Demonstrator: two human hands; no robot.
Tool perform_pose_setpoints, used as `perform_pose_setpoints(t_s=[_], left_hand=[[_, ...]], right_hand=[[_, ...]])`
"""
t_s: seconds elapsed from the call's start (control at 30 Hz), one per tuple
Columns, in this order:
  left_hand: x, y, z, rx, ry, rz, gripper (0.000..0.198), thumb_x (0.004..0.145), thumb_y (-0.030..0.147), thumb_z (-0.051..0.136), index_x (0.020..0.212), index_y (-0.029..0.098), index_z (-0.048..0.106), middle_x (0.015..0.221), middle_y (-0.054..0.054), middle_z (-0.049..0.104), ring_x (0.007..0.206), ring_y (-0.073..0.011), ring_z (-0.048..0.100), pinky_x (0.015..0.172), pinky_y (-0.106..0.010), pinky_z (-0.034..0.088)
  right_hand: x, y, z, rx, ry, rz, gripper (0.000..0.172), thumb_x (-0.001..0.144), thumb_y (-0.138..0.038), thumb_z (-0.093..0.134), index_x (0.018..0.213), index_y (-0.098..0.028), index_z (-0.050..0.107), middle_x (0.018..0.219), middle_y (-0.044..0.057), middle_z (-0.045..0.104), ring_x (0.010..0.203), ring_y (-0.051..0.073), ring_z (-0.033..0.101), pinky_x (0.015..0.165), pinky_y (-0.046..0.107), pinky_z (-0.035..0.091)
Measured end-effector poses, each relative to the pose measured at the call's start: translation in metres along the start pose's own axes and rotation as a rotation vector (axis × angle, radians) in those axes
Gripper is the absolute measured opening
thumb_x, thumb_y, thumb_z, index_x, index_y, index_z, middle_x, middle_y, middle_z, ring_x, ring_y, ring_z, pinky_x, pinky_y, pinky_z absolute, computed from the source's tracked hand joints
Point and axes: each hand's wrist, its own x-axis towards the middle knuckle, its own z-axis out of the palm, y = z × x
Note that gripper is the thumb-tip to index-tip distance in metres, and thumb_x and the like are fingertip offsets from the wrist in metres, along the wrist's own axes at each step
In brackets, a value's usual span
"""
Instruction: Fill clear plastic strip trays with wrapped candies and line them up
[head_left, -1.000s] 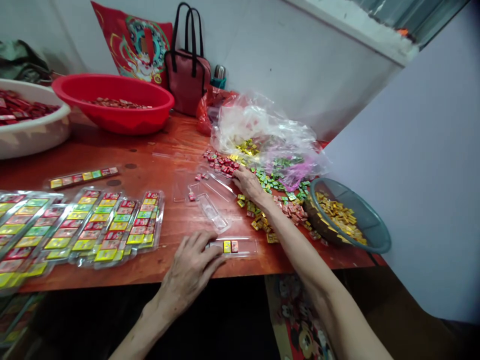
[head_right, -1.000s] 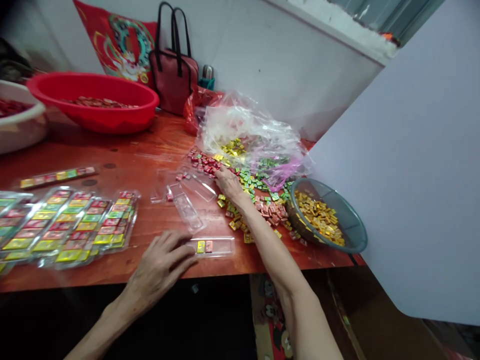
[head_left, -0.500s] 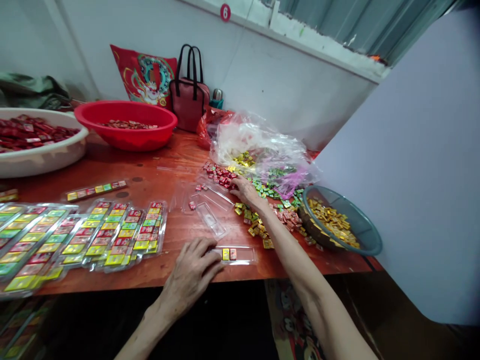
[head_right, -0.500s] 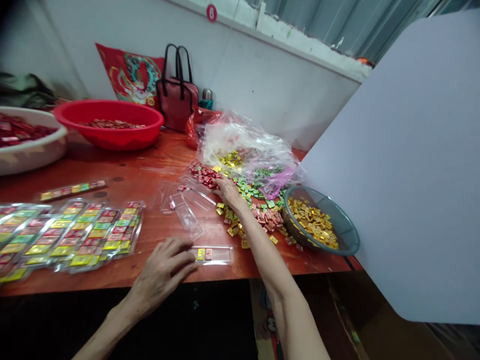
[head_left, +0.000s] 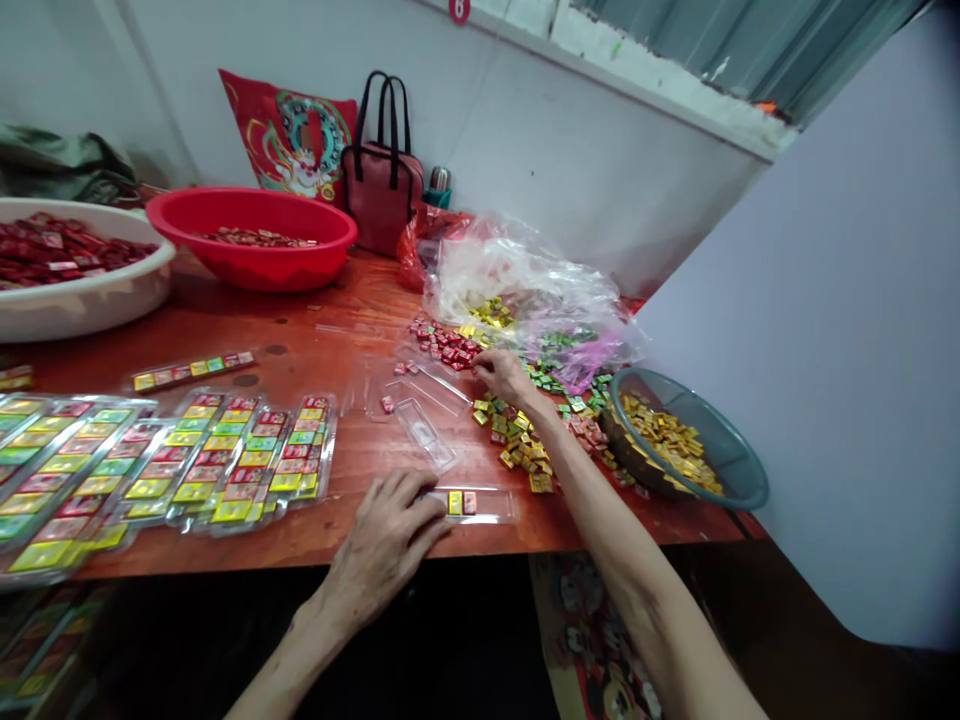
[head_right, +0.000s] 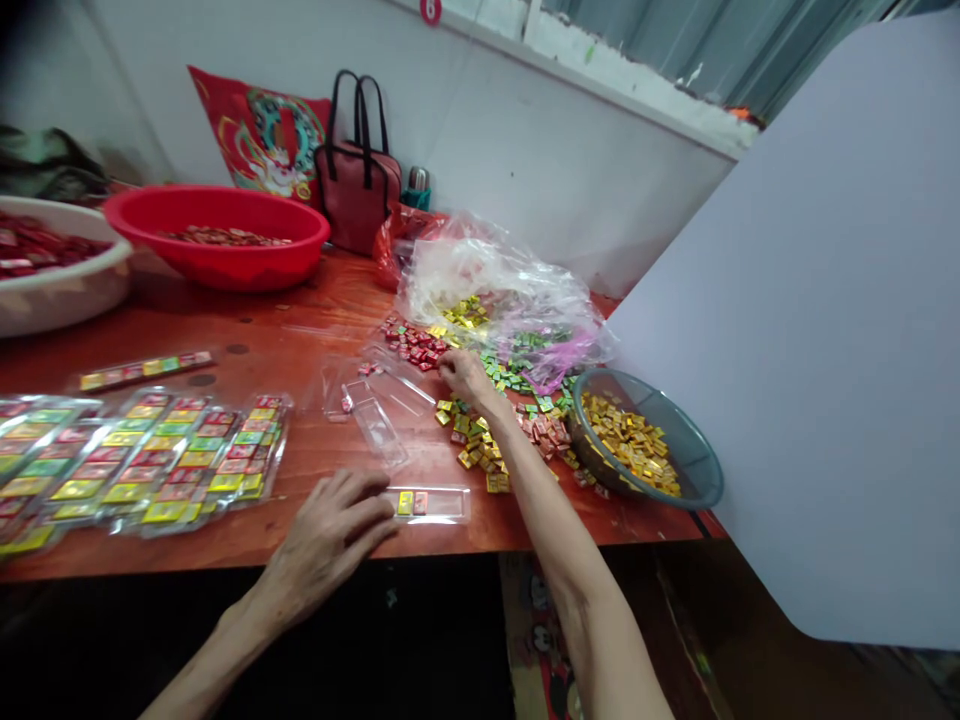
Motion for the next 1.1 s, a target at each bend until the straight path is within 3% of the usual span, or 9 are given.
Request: perform_pose_setpoints(t_s=[0.1,0.23,0.33,0.43,0.57,0.87,1.1], left_hand=[[0.0,0.001,-0.001,0.011,0.006,-0.002,0.014,0.094,0.03,0.052,0.093,0.023,0.065,0.112,-0.005,0.061,0.102,-0.0227,0.052,0.084,-0.039,0.039],[0.0,0.0,-0.001,0.022,0.025,0.014,0.017,0.093,0.033,0.052,0.091,0.024,0.066,0.11,-0.005,0.061,0.102,-0.0226,0.052,0.082,-0.037,0.04],[0.001,-0.001,0.001,0.024,0.033,0.026,0.016,0.093,0.033,0.053,0.092,0.024,0.066,0.11,-0.005,0.061,0.101,-0.0225,0.053,0.082,-0.036,0.04],[0.001,-0.003,0.002,0.027,0.052,0.035,0.015,0.092,0.034,0.055,0.094,0.026,0.067,0.11,-0.005,0.062,0.099,-0.0224,0.054,0.081,-0.036,0.04],[0.001,-0.004,0.003,0.028,0.062,0.049,0.016,0.091,0.036,0.056,0.095,0.027,0.069,0.11,-0.005,0.063,0.1,-0.0229,0.055,0.082,-0.036,0.042],[0.0,-0.006,0.004,-0.015,0.079,0.032,0.017,0.089,0.037,0.058,0.097,0.026,0.068,0.11,-0.005,0.064,0.101,-0.0231,0.057,0.084,-0.037,0.044],[0.001,-0.006,0.003,-0.061,0.066,-0.019,0.029,0.087,0.039,0.062,0.112,0.024,0.06,0.109,-0.006,0.066,0.101,-0.024,0.058,0.084,-0.038,0.044]], right_hand=[[-0.04,-0.016,-0.019,0.272,0.033,0.095,0.022,0.081,-0.019,0.05,0.092,-0.014,0.069,0.069,0.0,0.064,0.058,0.011,0.054,0.056,0.02,0.04],[-0.116,-0.045,-0.033,0.474,0.036,0.162,0.015,0.081,-0.021,0.055,0.085,-0.017,0.069,0.075,0.0,0.068,0.066,0.012,0.06,0.061,0.022,0.045],[-0.165,-0.062,-0.021,0.518,0.051,0.252,0.011,0.082,-0.021,0.057,0.086,-0.018,0.067,0.075,0.0,0.067,0.065,0.012,0.06,0.06,0.022,0.045],[-0.192,-0.073,0.0,0.444,0.118,0.266,0.011,0.084,-0.017,0.054,0.085,-0.019,0.065,0.076,0.0,0.064,0.068,0.012,0.058,0.062,0.023,0.044],[-0.2,-0.081,0.018,0.248,0.247,0.203,0.012,0.085,-0.014,0.053,0.079,-0.019,0.062,0.08,0.002,0.06,0.077,0.015,0.055,0.069,0.026,0.043],[-0.197,-0.09,0.033,0.044,0.3,0.152,0.016,0.091,-0.015,0.049,0.083,-0.02,0.062,0.082,0.004,0.06,0.083,0.019,0.052,0.077,0.03,0.042],[-0.19,-0.098,0.038,0.163,0.288,0.096,0.015,0.092,-0.017,0.05,0.098,-0.021,0.063,0.09,0.004,0.066,0.086,0.019,0.056,0.083,0.033,0.042]])
